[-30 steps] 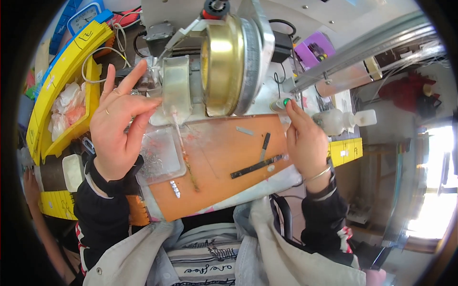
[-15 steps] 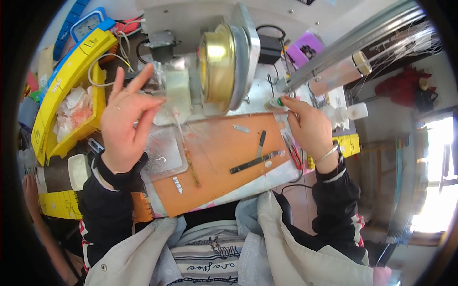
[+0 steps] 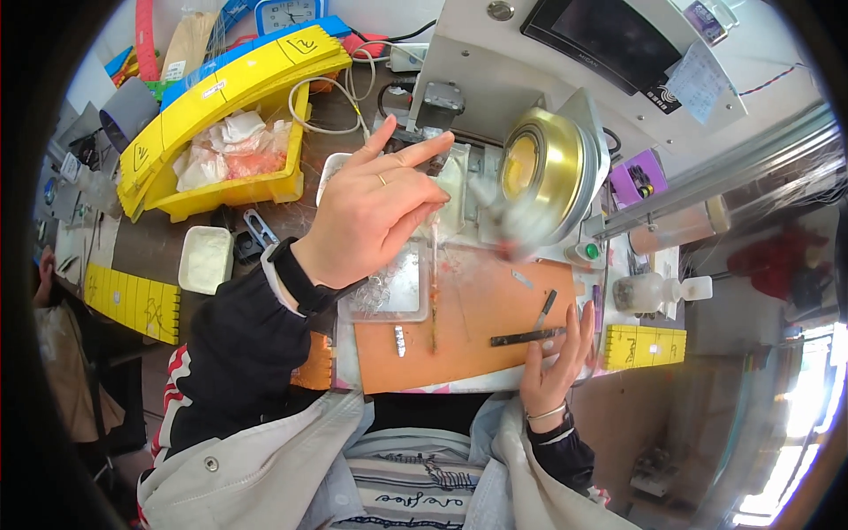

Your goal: Assemble small mechanical or electronic components using adhesive and manual tools at a workbench station.

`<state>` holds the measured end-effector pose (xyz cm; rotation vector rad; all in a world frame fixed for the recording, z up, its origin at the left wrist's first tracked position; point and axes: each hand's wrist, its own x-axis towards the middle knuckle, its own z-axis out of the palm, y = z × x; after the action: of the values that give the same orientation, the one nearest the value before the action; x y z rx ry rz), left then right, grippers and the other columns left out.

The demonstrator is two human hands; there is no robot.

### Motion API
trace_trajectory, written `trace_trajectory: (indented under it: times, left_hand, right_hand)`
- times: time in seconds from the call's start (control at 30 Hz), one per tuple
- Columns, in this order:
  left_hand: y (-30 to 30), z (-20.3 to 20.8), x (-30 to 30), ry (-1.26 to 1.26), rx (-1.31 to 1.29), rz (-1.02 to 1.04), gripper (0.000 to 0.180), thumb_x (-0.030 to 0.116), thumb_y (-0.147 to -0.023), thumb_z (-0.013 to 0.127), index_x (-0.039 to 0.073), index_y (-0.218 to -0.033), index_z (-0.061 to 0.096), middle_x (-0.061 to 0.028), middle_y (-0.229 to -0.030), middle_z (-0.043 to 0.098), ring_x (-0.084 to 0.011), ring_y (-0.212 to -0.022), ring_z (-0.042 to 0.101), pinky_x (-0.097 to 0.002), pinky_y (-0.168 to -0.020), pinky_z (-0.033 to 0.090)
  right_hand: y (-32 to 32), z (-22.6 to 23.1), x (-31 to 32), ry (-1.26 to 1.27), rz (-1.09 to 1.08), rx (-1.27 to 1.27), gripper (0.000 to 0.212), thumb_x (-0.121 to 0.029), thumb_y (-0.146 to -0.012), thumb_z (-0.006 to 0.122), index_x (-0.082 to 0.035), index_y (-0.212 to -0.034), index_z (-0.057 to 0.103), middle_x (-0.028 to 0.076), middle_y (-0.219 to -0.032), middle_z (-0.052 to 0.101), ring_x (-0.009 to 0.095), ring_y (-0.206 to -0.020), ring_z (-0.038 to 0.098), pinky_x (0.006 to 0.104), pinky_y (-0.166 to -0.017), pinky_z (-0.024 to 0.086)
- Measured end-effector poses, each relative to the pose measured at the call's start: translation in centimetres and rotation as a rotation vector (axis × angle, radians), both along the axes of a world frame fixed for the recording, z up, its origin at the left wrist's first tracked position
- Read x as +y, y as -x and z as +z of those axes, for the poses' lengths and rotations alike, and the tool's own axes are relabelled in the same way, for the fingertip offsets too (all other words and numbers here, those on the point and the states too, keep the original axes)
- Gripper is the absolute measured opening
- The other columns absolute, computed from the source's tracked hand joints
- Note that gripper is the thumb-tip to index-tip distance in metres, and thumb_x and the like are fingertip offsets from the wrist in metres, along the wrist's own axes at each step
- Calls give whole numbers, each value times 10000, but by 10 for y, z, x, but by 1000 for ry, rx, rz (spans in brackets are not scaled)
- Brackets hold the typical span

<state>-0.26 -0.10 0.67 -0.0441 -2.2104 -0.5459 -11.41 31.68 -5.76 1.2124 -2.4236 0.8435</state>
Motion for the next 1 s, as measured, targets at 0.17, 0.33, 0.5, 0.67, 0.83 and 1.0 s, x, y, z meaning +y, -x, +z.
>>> trace_trajectory:
  times: [0.17, 0.33, 0.5, 0.67, 0.83, 1.0]
  left_hand:
    - [0, -4, -1, 21, 3, 21, 159, -49, -802, 706, 70, -907, 696, -124, -913, 720, -296, -1225, 648, -550, -1192, 289]
    - [0, -3, 1, 16, -12, 15, 161, -42, -796, 712, 73, -908, 694, -133, -985, 727, -298, -1224, 648, -542, -1202, 273]
    - [-3, -3, 4, 43, -36, 24, 158, -28, -800, 714, 84, -908, 686, -79, -954, 738, -316, -1235, 642, -584, -1207, 228]
    - [-7, -2, 7, 107, -20, 72, 145, 9, -805, 733, 91, -909, 676, -26, -903, 742, -334, -1231, 645, -619, -1209, 184]
    - [-2, -5, 4, 79, -57, 68, 123, 35, -810, 747, 88, -904, 688, -15, -880, 743, -329, -1211, 659, -607, -1224, 142]
    - [-5, -5, 9, 150, -44, 113, 120, 29, -799, 744, 98, -886, 699, -8, -900, 746, -316, -1210, 663, -605, -1224, 153]
  right_hand:
    - [2, -3, -5, -18, 5, -35, 680, -105, -809, 698, -2, -1444, 474, 263, -1549, 390, 459, -1428, 370, 534, -1159, 302]
    - [1, -1, -7, -4, -20, -63, 662, -72, -804, 696, 9, -1427, 488, 262, -1513, 439, 444, -1388, 423, 514, -1149, 323]
    - [-2, 1, -6, -56, -22, -61, 611, 8, -839, 614, 41, -1433, 475, 253, -1488, 475, 430, -1381, 439, 488, -1165, 296]
    - [-1, -1, -7, -65, -23, -57, 581, -96, -827, 679, 32, -1376, 537, 261, -1447, 513, 434, -1350, 465, 513, -1126, 334]
    - [2, -2, -5, -99, -11, -53, 557, -92, -823, 676, 27, -1355, 558, 260, -1427, 527, 430, -1336, 478, 512, -1104, 350]
    - [2, -5, -4, -87, -16, -88, 560, -102, -817, 686, 22, -1349, 564, 258, -1416, 533, 431, -1324, 484, 509, -1101, 353]
